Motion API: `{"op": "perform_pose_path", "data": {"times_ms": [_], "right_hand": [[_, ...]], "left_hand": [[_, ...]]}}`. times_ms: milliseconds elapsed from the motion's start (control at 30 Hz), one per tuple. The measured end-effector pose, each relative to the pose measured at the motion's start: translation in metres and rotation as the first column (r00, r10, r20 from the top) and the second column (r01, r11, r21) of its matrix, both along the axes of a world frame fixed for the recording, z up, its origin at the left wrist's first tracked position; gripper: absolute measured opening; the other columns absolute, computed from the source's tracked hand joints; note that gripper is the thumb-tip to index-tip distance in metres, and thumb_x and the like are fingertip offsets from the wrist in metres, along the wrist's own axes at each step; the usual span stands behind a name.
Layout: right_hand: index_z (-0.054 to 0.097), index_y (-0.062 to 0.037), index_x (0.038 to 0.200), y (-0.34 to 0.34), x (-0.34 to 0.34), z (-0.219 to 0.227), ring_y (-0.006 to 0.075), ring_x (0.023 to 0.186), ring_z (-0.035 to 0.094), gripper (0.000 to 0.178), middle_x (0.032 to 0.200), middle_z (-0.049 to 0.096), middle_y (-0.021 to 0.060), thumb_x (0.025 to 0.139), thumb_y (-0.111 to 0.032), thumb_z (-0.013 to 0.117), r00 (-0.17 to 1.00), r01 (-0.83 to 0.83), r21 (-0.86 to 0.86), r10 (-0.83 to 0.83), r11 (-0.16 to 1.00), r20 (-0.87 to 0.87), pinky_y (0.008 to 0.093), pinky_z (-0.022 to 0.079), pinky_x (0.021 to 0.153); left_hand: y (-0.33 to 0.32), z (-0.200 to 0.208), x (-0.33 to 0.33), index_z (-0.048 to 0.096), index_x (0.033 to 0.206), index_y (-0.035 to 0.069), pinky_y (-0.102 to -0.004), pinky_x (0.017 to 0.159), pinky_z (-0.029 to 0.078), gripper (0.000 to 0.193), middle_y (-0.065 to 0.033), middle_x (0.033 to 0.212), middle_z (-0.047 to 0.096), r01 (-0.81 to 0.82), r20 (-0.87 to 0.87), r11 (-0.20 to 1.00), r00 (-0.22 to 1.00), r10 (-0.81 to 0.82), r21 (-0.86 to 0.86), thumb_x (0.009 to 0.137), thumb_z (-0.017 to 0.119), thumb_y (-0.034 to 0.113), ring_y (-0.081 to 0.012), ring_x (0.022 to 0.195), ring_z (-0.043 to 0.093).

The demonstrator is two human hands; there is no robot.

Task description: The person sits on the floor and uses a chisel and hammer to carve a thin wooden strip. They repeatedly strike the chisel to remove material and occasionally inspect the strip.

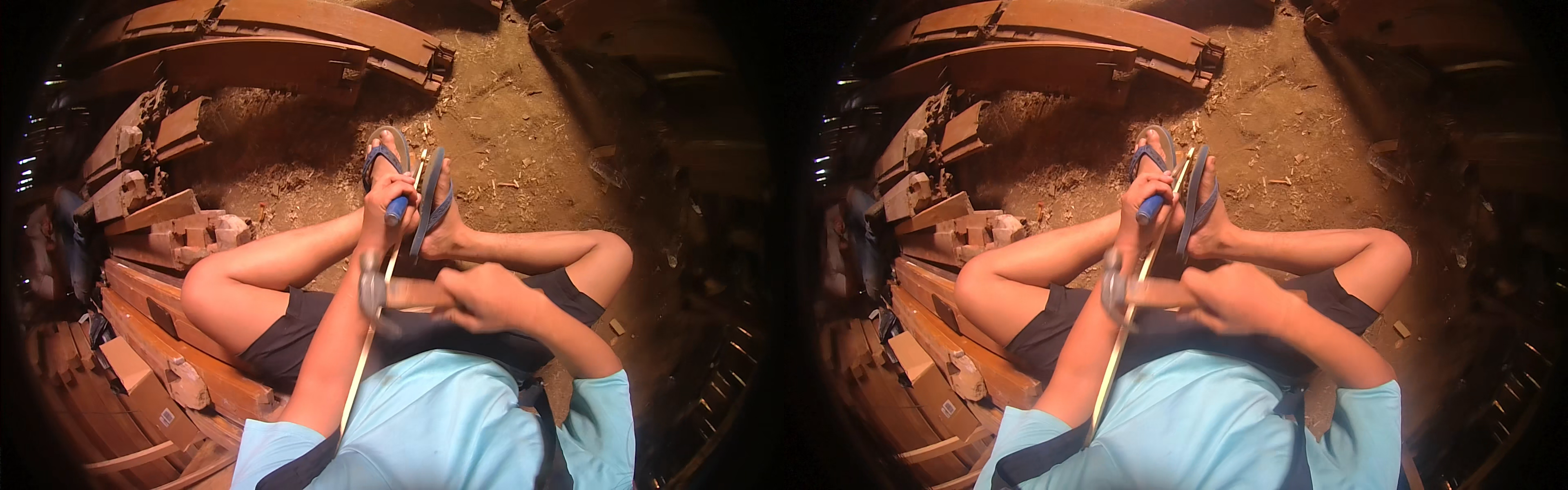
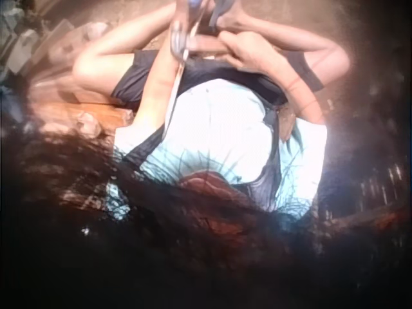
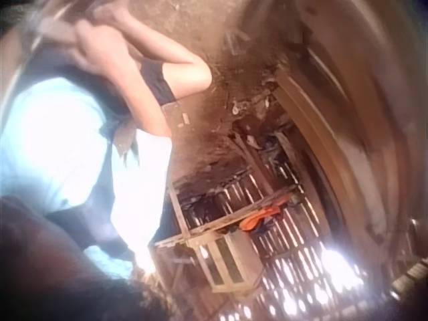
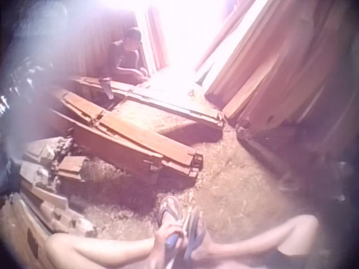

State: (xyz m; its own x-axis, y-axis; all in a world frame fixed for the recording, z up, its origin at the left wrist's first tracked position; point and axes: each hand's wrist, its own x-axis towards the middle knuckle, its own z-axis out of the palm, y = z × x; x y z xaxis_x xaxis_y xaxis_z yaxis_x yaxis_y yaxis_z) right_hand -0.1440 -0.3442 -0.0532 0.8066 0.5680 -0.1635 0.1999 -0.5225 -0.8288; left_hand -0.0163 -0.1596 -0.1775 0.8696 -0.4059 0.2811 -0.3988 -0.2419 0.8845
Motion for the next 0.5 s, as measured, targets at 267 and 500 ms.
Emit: {"op": "perform_pose_path", "data": {"times_ms": [267,500], "right_hand": [[0.047,-0.0054,0.089,-0.005,0.004,-0.009,0.0412,0.064,0.062,0.036,0.065,0.060,0.0182,0.087,-0.036,0.066,0.997,0.023,-0.124,-0.031,0.992,-0.070,0.0511,0.048,0.057],[0.049,-0.0075,0.090,-0.002,0.009,-0.022,0.0401,0.065,0.063,0.035,0.065,0.060,0.0169,0.084,-0.036,0.069,0.990,0.141,-0.050,-0.141,0.989,0.002,0.0495,0.050,0.059]], "left_hand": [[0.017,-0.026,0.003,0.063,0.078,0.004,-0.0379,0.091,0.052,0.016,-0.0147,0.092,0.066,-0.019,-0.011,1.000,1.000,0.019,0.019,0.064,0.065,-0.004,-0.0302,0.098,0.066],[0.008,-0.011,0.002,0.064,0.078,0.004,-0.0371,0.090,0.051,0.013,-0.0133,0.092,0.066,-0.025,-0.021,1.000,0.999,0.024,-0.018,0.068,0.067,-0.004,-0.0277,0.098,0.066]]}}
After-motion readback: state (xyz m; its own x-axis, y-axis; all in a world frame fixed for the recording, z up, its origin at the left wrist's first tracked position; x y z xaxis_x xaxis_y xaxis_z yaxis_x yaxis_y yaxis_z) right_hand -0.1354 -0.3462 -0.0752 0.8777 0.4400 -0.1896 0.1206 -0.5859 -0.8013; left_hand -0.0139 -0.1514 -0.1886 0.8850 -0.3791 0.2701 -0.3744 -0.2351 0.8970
